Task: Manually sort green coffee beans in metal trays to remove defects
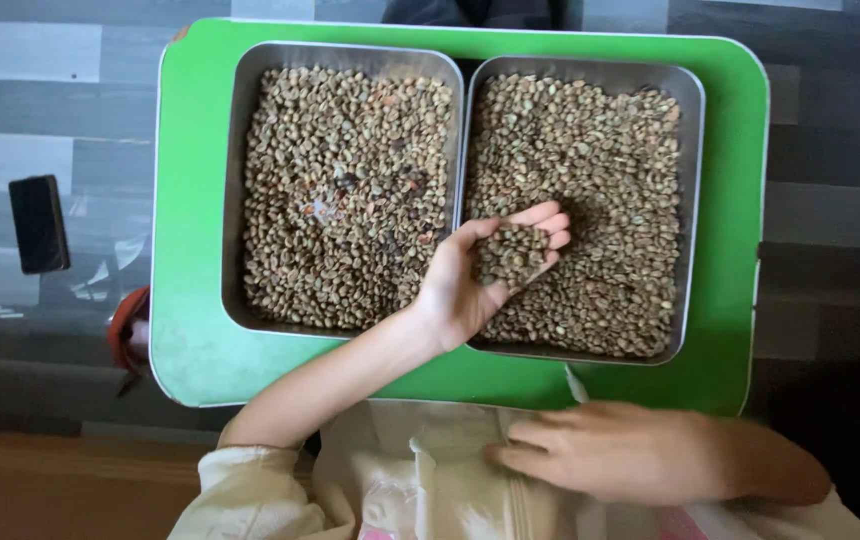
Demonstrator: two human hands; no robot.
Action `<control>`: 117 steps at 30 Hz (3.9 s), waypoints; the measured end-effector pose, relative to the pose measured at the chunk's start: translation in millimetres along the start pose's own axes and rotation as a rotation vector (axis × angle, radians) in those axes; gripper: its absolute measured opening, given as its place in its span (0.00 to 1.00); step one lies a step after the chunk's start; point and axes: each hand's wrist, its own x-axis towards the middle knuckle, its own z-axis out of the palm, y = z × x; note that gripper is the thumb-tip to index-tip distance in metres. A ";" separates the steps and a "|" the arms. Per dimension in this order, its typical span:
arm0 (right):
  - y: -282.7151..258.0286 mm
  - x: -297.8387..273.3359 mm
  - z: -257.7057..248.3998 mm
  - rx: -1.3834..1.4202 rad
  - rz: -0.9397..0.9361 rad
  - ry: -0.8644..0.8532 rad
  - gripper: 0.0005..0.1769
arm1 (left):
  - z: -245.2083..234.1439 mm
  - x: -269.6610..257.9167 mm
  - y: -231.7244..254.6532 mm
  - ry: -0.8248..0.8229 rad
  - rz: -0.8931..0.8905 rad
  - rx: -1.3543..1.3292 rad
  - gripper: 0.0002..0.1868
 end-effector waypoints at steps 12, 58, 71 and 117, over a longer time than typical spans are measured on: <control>-12.7 53.1 -8.4 0.048 0.180 -0.228 0.51 | -25.6 11.0 -12.8 -0.117 -0.009 -0.006 0.28; 5.0 134.5 86.5 -0.166 0.235 0.500 0.42 | -18.4 11.7 -12.8 0.014 -0.030 0.062 0.27; 9.0 141.6 58.8 -1.297 0.427 0.447 0.29 | -17.5 8.8 -13.0 0.029 -0.064 0.040 0.28; 39.5 -6.7 -81.9 -0.193 0.187 1.024 0.13 | 38.2 -21.4 -20.5 0.241 0.047 -0.263 0.15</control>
